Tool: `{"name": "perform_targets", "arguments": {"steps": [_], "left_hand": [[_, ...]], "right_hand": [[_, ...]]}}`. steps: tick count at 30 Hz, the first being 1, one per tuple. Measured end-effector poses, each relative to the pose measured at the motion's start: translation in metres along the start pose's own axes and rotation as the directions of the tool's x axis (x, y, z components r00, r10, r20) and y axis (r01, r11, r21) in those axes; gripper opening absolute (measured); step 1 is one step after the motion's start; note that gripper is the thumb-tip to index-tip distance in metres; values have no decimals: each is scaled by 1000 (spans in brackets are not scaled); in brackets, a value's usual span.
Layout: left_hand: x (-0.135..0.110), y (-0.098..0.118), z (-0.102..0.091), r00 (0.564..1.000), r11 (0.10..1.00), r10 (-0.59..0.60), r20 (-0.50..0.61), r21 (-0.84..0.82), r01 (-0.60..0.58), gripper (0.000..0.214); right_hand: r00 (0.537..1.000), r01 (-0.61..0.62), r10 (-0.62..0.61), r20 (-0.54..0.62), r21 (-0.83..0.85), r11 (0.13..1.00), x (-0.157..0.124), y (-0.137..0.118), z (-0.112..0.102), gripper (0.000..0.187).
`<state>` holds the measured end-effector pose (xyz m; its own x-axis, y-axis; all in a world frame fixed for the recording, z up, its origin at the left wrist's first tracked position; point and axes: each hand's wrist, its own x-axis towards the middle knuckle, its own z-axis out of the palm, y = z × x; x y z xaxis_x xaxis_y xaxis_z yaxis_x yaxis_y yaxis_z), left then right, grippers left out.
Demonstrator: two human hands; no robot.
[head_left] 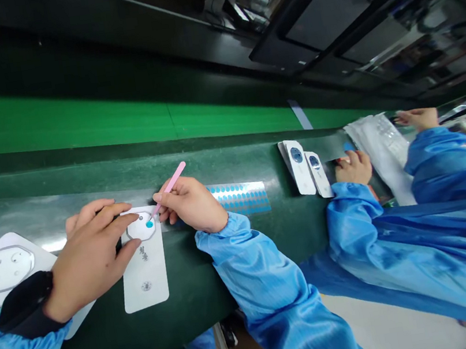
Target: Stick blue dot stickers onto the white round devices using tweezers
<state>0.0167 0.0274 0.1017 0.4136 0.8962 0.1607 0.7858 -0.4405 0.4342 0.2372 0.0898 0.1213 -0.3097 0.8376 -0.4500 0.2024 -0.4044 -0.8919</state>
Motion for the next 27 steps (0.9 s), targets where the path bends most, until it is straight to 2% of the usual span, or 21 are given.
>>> {"name": "perform_targets", "arguments": {"steps": [6,10,21,27], "left_hand": [[-2,-1,4,1000,1000,-10,-21,9,10,56],[-3,-2,6,1000,1000,-31,3,4,31,54],[-1,-1,1,998,998,-52,26,-34,53,54],[-1,-1,0,998,998,-48,40,-39,50,54]], "right_hand": [[1000,6,-7,-13,-6,1000,0,1,1,22],[1000,6,-6,-4,-20,1000,0,0,1,24],[1000,13,-13,1,-16,1000,1,0,0,31],[1000,-3,3,8,7,1000,4,1,0,25]]}}
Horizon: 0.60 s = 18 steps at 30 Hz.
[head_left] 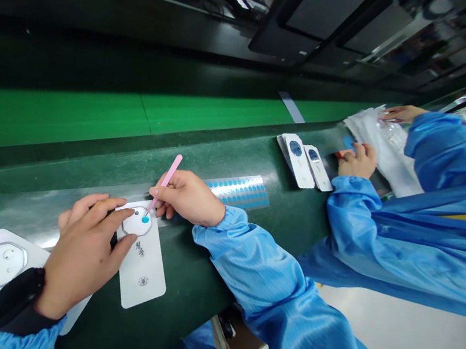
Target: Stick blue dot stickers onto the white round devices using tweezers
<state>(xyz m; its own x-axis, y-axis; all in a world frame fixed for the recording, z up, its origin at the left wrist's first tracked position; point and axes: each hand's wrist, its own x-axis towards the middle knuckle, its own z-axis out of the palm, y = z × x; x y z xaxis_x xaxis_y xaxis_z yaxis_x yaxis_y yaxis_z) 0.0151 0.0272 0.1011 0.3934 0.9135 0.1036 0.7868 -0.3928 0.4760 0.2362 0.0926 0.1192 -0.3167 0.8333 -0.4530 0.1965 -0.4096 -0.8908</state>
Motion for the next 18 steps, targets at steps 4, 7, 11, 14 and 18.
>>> {"name": "perform_targets", "arguments": {"steps": [4,7,11,14,18], "left_hand": [[0,-1,0,1000,1000,6,-7,6,-6,53],[0,-1,1,1000,1000,11,0,12,-11,52],[0,0,0,1000,1000,-6,-5,5,6,51],[0,0,0,1000,1000,-12,10,-18,12,50],[0,-1,1,1000,999,-17,-8,-28,17,47]], "right_hand": [[1000,1,-1,-1,-10,1000,0,0,0,26],[1000,9,-9,3,-17,1000,0,0,0,25],[1000,5,-5,9,-28,1000,0,1,0,26],[1000,9,-9,8,-26,1000,0,1,0,24],[1000,-1,1,-1,-29,1000,-1,-2,2,24]]}}
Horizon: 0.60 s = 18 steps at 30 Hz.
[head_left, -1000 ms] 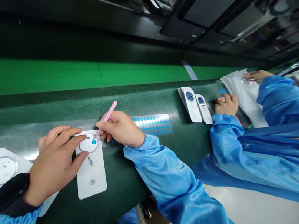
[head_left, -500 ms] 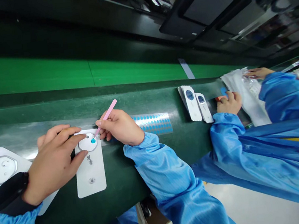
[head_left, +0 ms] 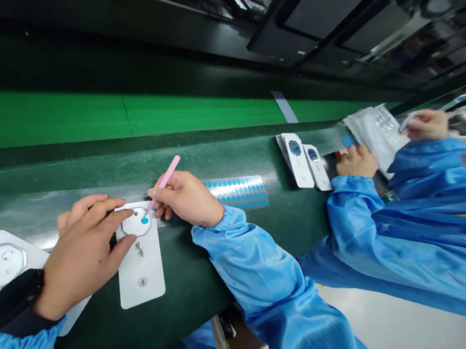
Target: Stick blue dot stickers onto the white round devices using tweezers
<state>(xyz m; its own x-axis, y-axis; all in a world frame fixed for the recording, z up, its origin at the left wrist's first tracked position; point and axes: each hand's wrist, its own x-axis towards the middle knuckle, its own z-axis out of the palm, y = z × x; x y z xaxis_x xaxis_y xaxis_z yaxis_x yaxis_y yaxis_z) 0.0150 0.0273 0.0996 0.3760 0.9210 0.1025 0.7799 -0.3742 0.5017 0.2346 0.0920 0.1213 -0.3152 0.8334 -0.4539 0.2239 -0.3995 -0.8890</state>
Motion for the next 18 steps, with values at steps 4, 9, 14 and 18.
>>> {"name": "perform_targets", "arguments": {"steps": [4,9,14,18], "left_hand": [[0,0,1,1000,1000,15,-10,22,-15,51],[0,0,0,1000,1000,10,-3,27,-10,50],[0,-1,1,1000,1000,11,-12,16,-10,50],[-1,-1,1,1000,999,19,-18,27,-18,52]], "right_hand": [[999,-17,17,-33,1,1000,-2,-4,3,24],[999,-21,20,-37,-25,999,-2,-4,3,24],[999,-11,9,-36,-37,999,-2,-2,2,22],[999,-15,13,-35,-48,999,-2,-3,2,23]]}}
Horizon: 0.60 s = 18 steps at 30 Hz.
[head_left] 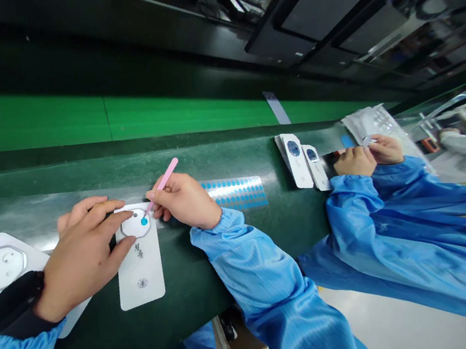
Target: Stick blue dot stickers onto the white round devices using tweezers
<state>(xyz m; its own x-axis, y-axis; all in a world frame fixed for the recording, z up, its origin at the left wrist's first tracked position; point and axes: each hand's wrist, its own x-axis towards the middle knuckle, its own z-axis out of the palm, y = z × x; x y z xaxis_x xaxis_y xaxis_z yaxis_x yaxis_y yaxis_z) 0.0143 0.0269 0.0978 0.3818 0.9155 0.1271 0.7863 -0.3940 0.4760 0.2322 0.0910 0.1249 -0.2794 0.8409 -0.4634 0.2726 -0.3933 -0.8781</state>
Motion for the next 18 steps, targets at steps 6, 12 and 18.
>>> {"name": "perform_targets", "arguments": {"steps": [6,12,18], "left_hand": [[0,1,-2,999,999,35,-20,5,-35,51],[-1,3,-1,999,999,40,-18,-7,-41,41],[-4,8,2,991,990,125,-43,64,-122,40]], "right_hand": [[1000,-8,8,-4,-2,1000,0,-2,1,26],[1000,-2,2,-2,-4,1000,0,0,1,24],[1000,-13,12,-11,-26,1000,-1,-2,2,24]]}}
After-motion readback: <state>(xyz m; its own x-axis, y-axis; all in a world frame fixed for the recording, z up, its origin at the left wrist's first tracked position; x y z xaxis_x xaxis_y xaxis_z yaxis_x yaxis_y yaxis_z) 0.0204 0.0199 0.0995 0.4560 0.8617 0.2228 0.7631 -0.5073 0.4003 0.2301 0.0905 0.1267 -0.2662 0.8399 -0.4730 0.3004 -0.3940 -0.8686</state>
